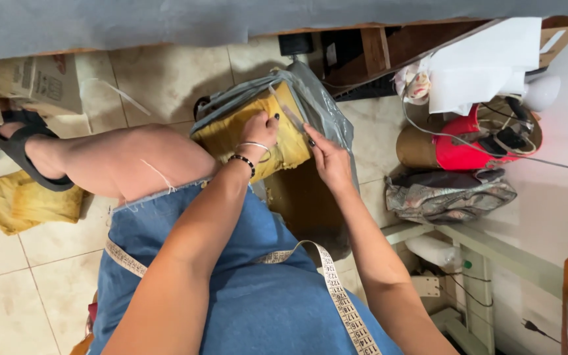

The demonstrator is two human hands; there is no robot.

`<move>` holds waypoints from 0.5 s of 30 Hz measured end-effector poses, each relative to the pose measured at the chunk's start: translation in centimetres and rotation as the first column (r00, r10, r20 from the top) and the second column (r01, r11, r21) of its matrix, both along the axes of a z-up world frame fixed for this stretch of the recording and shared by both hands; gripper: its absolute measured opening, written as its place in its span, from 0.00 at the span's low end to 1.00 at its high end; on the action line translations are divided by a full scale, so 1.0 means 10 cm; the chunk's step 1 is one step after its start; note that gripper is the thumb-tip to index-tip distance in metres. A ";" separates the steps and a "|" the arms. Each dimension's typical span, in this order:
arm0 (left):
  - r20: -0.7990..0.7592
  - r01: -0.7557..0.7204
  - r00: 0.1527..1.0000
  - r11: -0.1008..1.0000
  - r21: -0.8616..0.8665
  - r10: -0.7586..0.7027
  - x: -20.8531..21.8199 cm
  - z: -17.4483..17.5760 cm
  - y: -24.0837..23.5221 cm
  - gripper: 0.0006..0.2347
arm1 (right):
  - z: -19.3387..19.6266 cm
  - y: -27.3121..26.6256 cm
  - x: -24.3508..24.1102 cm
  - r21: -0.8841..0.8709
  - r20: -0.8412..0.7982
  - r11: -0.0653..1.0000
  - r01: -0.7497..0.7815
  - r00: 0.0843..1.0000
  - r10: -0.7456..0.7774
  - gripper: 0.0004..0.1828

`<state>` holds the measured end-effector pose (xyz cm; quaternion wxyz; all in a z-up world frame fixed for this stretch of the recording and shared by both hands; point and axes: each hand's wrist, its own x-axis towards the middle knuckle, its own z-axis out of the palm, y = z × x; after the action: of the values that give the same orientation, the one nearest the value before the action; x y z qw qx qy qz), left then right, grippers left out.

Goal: Cutting and shaping a large piece of yellow foam using a hand-held blade

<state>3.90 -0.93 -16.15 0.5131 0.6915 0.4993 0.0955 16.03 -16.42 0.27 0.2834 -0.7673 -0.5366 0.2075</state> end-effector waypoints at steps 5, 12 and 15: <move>-0.084 0.131 0.989 0.985 0.111 -0.122 0.07 -0.11 -0.03 0.18 | -0.12 0.46 -0.03 -0.127 0.150 0.991 -0.033 0.987 0.052 0.25; -0.206 0.118 0.976 0.971 0.207 -0.074 -0.16 0.26 0.13 0.16 | 0.08 0.65 -0.10 -0.256 0.266 0.964 -0.075 0.953 0.145 0.25; -0.171 0.054 0.985 0.982 0.178 -0.023 -0.11 0.06 0.17 0.15 | 0.15 0.23 -0.09 -0.207 0.300 0.976 -0.060 0.946 0.122 0.25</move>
<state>2.76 0.78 -15.51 0.4054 0.7507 0.5166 0.0723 15.15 -14.13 1.76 0.1088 -0.7888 -0.5864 0.1487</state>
